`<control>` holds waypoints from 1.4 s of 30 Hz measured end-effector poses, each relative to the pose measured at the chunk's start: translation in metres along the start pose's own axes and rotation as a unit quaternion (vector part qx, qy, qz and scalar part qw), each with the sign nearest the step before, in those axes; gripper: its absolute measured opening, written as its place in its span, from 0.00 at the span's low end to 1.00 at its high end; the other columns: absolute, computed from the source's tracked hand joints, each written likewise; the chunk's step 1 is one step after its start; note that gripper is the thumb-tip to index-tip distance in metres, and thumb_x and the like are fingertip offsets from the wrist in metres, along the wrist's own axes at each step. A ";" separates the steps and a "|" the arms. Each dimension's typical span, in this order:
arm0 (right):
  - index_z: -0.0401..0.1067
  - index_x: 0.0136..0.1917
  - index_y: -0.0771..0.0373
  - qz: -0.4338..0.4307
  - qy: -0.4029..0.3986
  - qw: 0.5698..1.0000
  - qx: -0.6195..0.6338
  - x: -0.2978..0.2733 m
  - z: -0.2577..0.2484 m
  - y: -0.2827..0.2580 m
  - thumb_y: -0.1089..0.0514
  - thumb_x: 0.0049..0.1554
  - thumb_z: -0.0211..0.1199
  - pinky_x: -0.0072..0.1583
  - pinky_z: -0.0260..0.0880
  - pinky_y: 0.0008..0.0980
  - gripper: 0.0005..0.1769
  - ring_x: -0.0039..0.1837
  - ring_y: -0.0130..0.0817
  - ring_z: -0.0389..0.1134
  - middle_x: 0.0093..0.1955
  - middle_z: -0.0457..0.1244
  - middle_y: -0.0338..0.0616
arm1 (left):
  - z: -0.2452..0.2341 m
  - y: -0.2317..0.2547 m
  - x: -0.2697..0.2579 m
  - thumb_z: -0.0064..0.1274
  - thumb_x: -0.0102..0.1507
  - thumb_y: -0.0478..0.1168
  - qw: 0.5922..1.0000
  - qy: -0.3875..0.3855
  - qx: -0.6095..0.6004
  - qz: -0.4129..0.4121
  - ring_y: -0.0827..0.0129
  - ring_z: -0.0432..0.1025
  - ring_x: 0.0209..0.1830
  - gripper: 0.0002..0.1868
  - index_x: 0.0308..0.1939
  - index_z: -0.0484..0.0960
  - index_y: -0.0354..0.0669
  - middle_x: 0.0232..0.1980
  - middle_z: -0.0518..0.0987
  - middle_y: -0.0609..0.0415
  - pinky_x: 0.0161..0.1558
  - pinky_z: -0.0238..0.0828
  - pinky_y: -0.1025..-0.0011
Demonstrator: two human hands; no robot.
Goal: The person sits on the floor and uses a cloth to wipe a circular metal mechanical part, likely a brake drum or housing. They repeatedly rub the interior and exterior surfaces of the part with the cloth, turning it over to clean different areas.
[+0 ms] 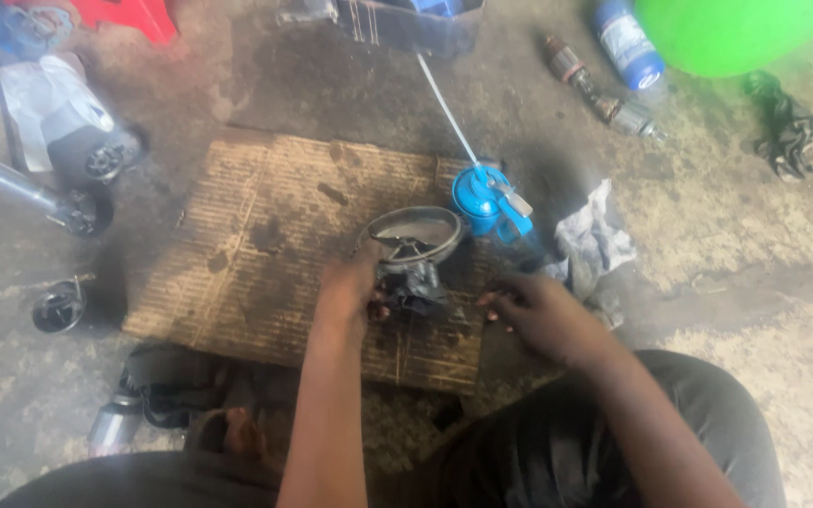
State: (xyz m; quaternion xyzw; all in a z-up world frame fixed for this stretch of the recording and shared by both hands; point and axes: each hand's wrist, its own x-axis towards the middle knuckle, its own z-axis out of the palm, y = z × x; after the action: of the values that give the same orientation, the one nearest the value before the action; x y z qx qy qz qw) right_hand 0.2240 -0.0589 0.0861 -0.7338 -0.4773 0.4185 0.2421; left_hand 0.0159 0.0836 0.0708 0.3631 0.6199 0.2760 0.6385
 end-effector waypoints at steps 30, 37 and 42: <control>0.74 0.59 0.65 -0.066 0.177 0.778 0.599 0.001 0.019 -0.050 0.63 0.62 0.56 0.59 0.71 0.39 0.13 0.58 0.40 0.69 0.56 0.69 0.49 | 0.056 0.017 -0.103 0.45 0.72 0.41 0.886 -0.188 -0.074 0.418 0.56 0.69 0.68 0.27 0.73 0.61 0.36 0.67 0.71 0.40 0.67 0.65 0.58; 0.72 0.50 0.67 -0.186 0.098 0.799 0.564 -0.002 0.020 -0.036 0.59 0.68 0.56 0.55 0.64 0.36 0.10 0.50 0.36 0.65 0.44 0.66 0.45 | 0.051 0.025 -0.107 0.48 0.70 0.45 0.884 -0.274 -0.267 0.270 0.60 0.70 0.49 0.25 0.67 0.66 0.33 0.50 0.75 0.42 0.54 0.70 0.58; 0.73 0.49 0.64 -0.177 0.089 0.817 0.541 -0.005 0.020 -0.032 0.55 0.66 0.56 0.51 0.61 0.34 0.10 0.45 0.33 0.62 0.39 0.63 0.41 | 0.041 0.030 -0.093 0.46 0.67 0.50 0.911 -0.196 -0.280 0.230 0.65 0.71 0.49 0.28 0.65 0.67 0.36 0.51 0.77 0.48 0.54 0.69 0.62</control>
State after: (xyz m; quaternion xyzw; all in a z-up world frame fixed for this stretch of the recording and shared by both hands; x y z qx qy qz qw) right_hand 0.1901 -0.0511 0.1016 -0.4220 -0.2717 0.4922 0.7112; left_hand 0.0521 0.0213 0.1491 0.3489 0.2793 0.5002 0.7416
